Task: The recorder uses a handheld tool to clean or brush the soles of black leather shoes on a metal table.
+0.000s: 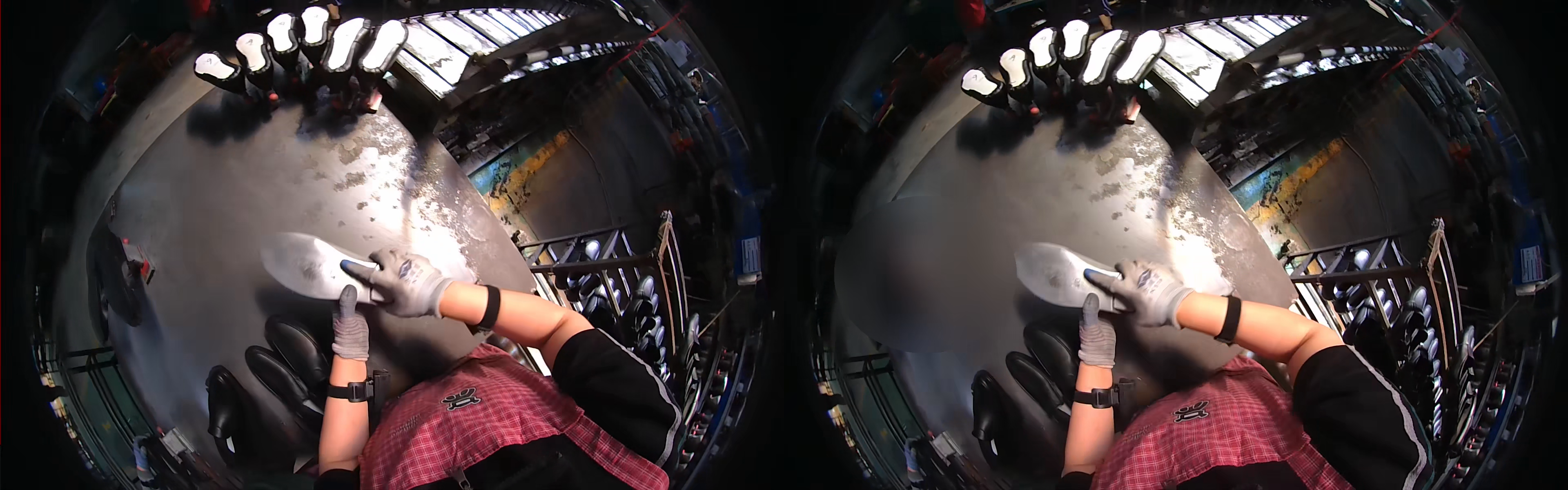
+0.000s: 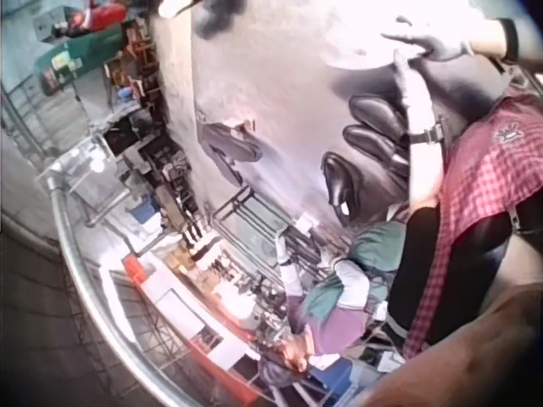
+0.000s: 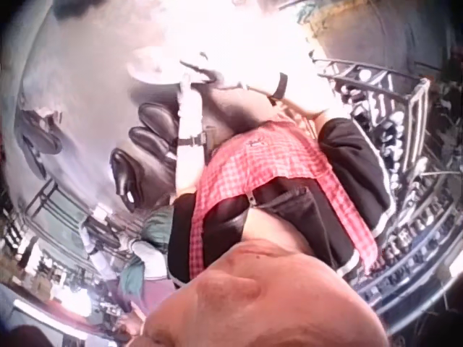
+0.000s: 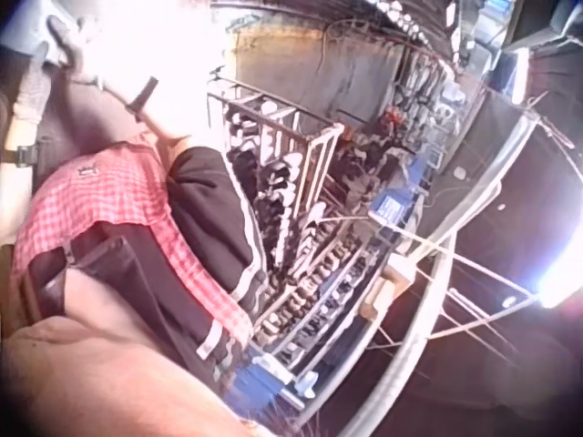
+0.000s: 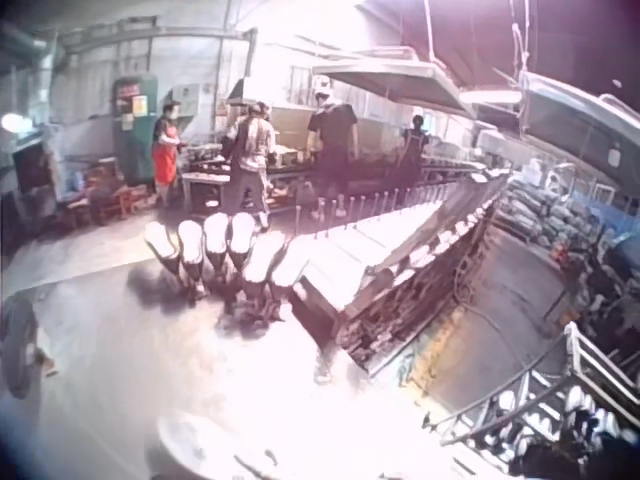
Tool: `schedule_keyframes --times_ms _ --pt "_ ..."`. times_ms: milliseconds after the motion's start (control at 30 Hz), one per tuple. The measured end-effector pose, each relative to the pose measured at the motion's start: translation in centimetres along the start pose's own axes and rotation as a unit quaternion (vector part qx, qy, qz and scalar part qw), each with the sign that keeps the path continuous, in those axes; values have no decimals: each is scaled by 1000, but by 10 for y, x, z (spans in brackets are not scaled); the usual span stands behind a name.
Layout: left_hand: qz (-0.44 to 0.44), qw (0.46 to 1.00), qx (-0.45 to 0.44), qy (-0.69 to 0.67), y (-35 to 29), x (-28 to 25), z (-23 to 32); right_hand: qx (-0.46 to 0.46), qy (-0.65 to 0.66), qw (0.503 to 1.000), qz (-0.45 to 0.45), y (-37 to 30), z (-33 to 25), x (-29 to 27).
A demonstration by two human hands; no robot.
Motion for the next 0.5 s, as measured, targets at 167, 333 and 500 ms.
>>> schedule_keyframes --times_ms 167,333,500 --pt "-83 971 -193 114 -96 26 -45 150 53 987 17 -102 79 -41" --pt "21 864 -467 186 -233 -55 -99 203 40 966 153 -156 105 -55" --pt "136 912 -372 107 -261 -96 -102 283 28 942 177 -157 116 -78"
Point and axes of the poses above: each hand's wrist, its own y-axis towards the middle knuckle, its own x-axis out of the palm, z = x × y, the point moved 10 cm from there along y, towards the middle knuckle, and after that the axes turned 10 degrees about y, right-handed, at the moved point
